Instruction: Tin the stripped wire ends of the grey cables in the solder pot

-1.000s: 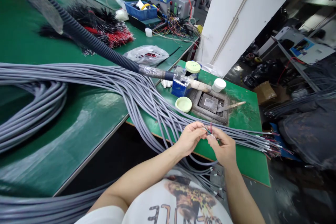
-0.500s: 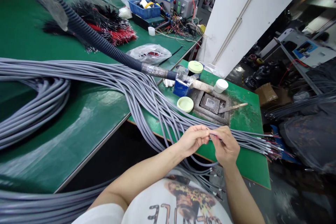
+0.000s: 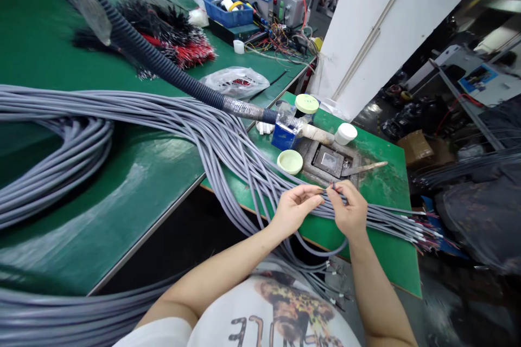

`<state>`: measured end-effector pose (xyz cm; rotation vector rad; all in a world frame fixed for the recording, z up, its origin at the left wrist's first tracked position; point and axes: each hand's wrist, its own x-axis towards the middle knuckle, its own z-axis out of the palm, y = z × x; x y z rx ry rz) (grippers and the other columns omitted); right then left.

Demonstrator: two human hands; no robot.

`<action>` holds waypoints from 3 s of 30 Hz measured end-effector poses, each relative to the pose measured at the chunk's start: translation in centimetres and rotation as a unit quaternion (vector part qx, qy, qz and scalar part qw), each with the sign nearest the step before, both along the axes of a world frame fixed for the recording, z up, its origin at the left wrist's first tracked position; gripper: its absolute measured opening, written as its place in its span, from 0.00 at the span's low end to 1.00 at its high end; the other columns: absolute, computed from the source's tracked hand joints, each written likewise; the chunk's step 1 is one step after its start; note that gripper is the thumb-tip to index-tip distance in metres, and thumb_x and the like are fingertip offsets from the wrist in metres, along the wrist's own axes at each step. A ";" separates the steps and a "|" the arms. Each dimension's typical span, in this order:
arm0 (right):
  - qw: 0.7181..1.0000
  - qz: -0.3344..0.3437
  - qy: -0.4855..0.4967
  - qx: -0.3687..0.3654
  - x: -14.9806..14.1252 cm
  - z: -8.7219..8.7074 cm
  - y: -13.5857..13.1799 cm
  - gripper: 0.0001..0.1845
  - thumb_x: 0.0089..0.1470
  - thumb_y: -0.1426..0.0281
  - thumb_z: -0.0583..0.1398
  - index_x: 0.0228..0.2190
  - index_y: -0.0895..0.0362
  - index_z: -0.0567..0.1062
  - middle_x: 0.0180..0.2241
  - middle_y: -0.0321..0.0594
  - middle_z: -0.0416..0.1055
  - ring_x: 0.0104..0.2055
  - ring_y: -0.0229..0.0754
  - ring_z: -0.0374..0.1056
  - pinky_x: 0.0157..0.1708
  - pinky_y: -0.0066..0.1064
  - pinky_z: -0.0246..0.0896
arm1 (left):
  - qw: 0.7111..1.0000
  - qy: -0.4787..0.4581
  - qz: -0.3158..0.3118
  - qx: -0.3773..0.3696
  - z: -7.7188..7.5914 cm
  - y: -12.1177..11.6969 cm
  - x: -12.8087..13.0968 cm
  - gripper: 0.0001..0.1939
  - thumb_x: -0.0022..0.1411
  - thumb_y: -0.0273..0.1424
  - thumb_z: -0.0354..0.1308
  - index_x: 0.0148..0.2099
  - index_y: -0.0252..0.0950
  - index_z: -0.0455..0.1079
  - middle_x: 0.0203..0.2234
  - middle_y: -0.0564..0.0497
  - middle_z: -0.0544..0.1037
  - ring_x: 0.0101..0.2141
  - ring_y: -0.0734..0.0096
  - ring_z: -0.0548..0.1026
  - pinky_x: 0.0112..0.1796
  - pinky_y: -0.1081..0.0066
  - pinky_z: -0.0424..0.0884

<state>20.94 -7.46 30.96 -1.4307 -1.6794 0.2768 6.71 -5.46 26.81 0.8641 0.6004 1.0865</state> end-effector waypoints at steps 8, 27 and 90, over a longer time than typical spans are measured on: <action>0.983 0.050 -0.151 -0.093 0.0 1.5 6.7 0.14 0.57 0.67 0.54 0.20 0.56 0.65 0.23 0.34 0.60 0.27 0.36 0.58 0.29 0.28 0.52 | 0.880 0.283 0.160 0.346 -3.0 0.9 -4.2 0.13 0.58 0.27 0.57 0.47 0.40 0.73 0.33 0.47 0.79 0.38 0.64 0.73 0.44 0.62 0.63; 0.837 0.045 -0.487 -0.245 -4.7 -0.8 14.5 0.17 0.60 0.63 0.50 0.36 0.58 0.76 0.38 0.48 0.75 0.39 0.48 0.72 0.34 0.31 0.57 | 0.858 0.319 0.101 0.390 -4.3 1.5 -4.4 0.12 0.61 0.28 0.53 0.45 0.41 0.73 0.32 0.47 0.79 0.38 0.64 0.73 0.46 0.61 0.59; 0.871 0.052 -0.450 -0.192 -2.3 0.8 14.2 0.16 0.58 0.62 0.52 0.27 0.56 0.73 0.30 0.41 0.73 0.32 0.41 0.67 0.30 0.30 0.49 | 0.806 0.341 0.164 0.454 -4.1 1.5 -4.3 0.08 0.61 0.25 0.53 0.43 0.38 0.70 0.30 0.50 0.78 0.35 0.69 0.72 0.43 0.62 0.62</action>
